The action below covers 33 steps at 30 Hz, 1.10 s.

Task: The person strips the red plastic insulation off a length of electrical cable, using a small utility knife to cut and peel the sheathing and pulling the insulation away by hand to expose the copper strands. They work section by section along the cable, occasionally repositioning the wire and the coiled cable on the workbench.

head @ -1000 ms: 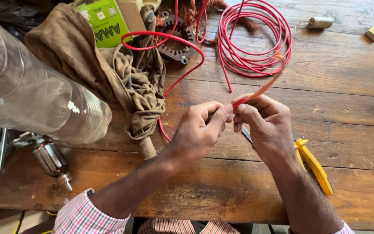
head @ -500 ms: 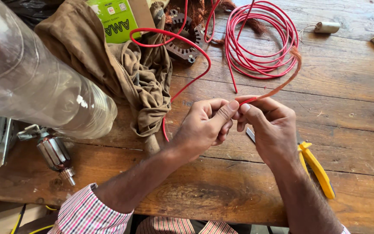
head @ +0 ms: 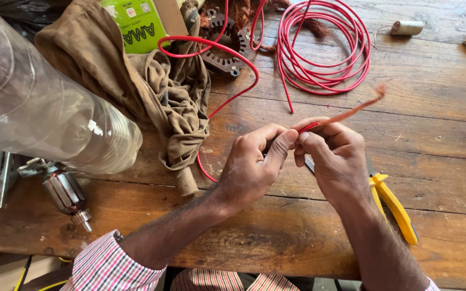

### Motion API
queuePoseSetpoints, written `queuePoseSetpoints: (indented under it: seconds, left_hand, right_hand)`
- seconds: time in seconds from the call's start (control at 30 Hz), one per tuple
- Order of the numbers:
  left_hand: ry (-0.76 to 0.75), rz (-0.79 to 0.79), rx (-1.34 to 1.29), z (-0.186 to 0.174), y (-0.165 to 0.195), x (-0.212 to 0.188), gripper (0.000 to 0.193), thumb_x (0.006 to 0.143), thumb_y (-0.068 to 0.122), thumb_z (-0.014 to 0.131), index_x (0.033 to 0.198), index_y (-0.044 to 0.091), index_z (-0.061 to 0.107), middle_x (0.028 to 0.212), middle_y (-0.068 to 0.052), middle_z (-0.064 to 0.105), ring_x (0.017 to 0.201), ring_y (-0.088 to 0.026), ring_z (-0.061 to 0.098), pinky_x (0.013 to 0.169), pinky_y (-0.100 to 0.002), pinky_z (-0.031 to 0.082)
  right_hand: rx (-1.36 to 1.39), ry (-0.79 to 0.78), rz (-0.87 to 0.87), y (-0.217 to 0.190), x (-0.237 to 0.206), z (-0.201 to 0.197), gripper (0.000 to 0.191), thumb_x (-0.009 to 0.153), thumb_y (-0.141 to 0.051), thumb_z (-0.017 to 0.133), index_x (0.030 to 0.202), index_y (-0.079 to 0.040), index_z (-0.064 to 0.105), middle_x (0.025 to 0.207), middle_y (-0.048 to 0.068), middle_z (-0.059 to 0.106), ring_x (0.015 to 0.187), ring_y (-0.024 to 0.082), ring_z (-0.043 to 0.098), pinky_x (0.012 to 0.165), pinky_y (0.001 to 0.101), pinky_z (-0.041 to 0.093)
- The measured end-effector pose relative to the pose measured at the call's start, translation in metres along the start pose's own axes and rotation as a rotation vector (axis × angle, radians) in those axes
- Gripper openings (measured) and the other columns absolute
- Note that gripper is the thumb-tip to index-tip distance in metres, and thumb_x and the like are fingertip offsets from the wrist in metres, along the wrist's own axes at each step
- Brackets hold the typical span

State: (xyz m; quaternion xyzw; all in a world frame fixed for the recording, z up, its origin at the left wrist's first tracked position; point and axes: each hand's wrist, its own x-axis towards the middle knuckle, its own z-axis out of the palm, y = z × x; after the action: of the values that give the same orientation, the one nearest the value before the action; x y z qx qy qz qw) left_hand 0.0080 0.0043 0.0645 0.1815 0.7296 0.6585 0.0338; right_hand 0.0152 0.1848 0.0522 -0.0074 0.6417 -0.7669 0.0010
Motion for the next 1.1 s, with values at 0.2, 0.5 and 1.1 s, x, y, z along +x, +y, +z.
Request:
queuePoseSetpoints:
  seconds: [0.2,0.5,1.1]
  left_hand:
    - [-0.211,-0.459,-0.737,0.001,-0.024,0.010,0.032,0.107,0.032,0.056,0.093,0.004,0.061,0.065,0.005,0.050,0.054,-0.004,0.046,0.046,-0.021,0.035]
    - [-0.224,-0.358,-0.612,-0.009,-0.024,0.020,0.026,0.104,0.028,0.062,0.103,0.002,0.064,0.071,-0.002,0.065,0.057,-0.010,0.060,0.047,-0.025,0.046]
    - [-0.088,-0.208,-0.244,-0.009,-0.002,0.009,0.031,0.107,0.028,0.057,0.108,0.002,0.073,0.068,0.004,0.061,0.060,-0.002,0.055,0.053,-0.022,0.047]
  right_hand:
    - [0.012,-0.006,-0.035,0.007,0.001,0.001,0.015,0.101,0.001,0.059,0.110,0.009,0.069,0.089,0.009,0.070,0.075,0.012,0.064,0.066,0.0266,0.052]
    - [0.122,0.059,0.032,0.010,0.010,-0.006,0.016,0.098,-0.001,0.064,0.110,0.009,0.069,0.086,0.008,0.069,0.069,0.013,0.063,0.061,0.0275,0.050]
    - [-0.034,0.017,-0.057,-0.004,0.005,0.002,0.023,0.102,-0.005,0.067,0.120,0.008,0.071,0.096,0.008,0.073,0.077,0.010,0.064,0.066,0.0255,0.054]
